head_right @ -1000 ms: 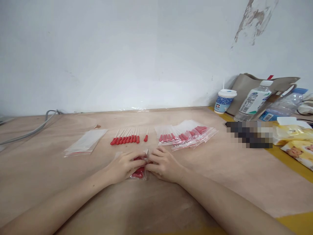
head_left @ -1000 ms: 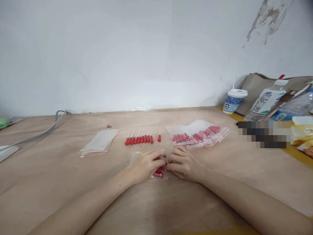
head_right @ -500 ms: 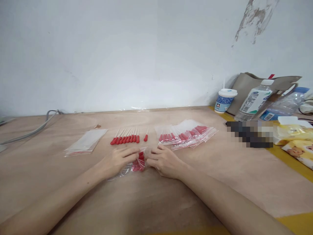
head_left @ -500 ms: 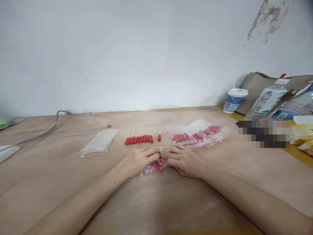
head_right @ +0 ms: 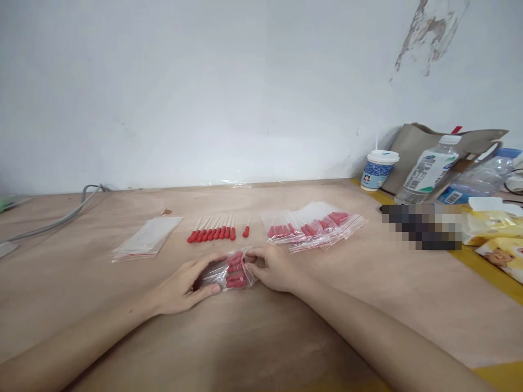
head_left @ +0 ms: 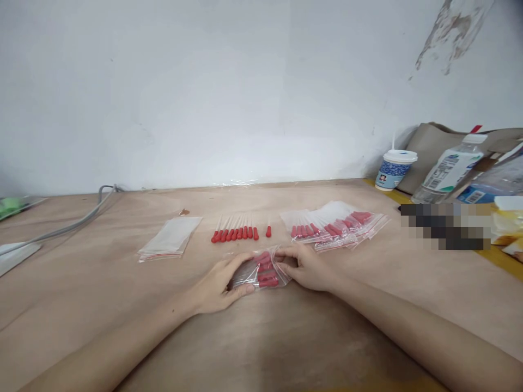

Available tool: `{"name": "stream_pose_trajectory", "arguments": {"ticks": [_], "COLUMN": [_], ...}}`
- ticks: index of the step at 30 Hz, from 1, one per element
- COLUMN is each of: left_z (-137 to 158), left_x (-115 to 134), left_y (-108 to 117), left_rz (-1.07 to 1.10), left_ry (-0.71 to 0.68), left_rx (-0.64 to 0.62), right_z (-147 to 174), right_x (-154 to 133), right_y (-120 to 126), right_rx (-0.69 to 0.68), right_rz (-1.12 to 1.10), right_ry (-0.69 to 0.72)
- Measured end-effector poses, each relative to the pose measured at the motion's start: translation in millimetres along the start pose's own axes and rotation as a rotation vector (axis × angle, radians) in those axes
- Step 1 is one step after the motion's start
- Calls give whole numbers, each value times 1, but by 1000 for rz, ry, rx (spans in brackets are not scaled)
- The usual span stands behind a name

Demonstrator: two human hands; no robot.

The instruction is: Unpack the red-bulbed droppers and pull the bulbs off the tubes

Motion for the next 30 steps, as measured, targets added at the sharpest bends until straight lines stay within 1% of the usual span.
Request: {"name": "stream_pose_trajectory", "arguments": {"ticks": [4,6,8,10,12,14,16,19,22,24,27,30], "left_z": [9,9,8,7,6,5,5,5,6,6,7,8], "left_x": [-11,-13,-12,-10,-9,-8,-9,-12,-14,-15,-16,-16], "left_y": [1,2,3,5,6,6,5,3,3,4,3,3], "left_rz": [56,79,101,110,106,104,108,110,98,81,63,61], "left_ry": [86,103,98,84,78,76,78,96,105,108,122,116], "left_rx": [34,53,72,83,84,80,70,53,56,60,56,58], "right_z": [-9,-12,-12,-10,-8,-6,-6,-8,-10,-11,-10,-11], "right_x": [-4,-3,-1,-1,-4,-7,-6,2,9,18,36,44], "right_y": [-6,-10,-12,-10,-9,-13,-19,-23,-19,-16,-15,-15], "right_rx": [-46,-89,-119,-100,-96,-140,-191,-209,-206,-223,-254,-293], "right_rz": [92,72,0,-81,-168,-266,-333,-384,-482,-566,-705,-867], "right_ry": [-15,-56,-107,-128,-105,-78,-84,-146,-192,-264,-418,-460]}}
Point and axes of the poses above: each hand's wrist, its own z-axis away from the middle knuckle, its own y-axis out of the back of the hand, x = y × z, the point moved 10 cm from there along -z, towards the middle knuckle, and after that the axes turned 14 degrees about -y, right-handed, at the moved point
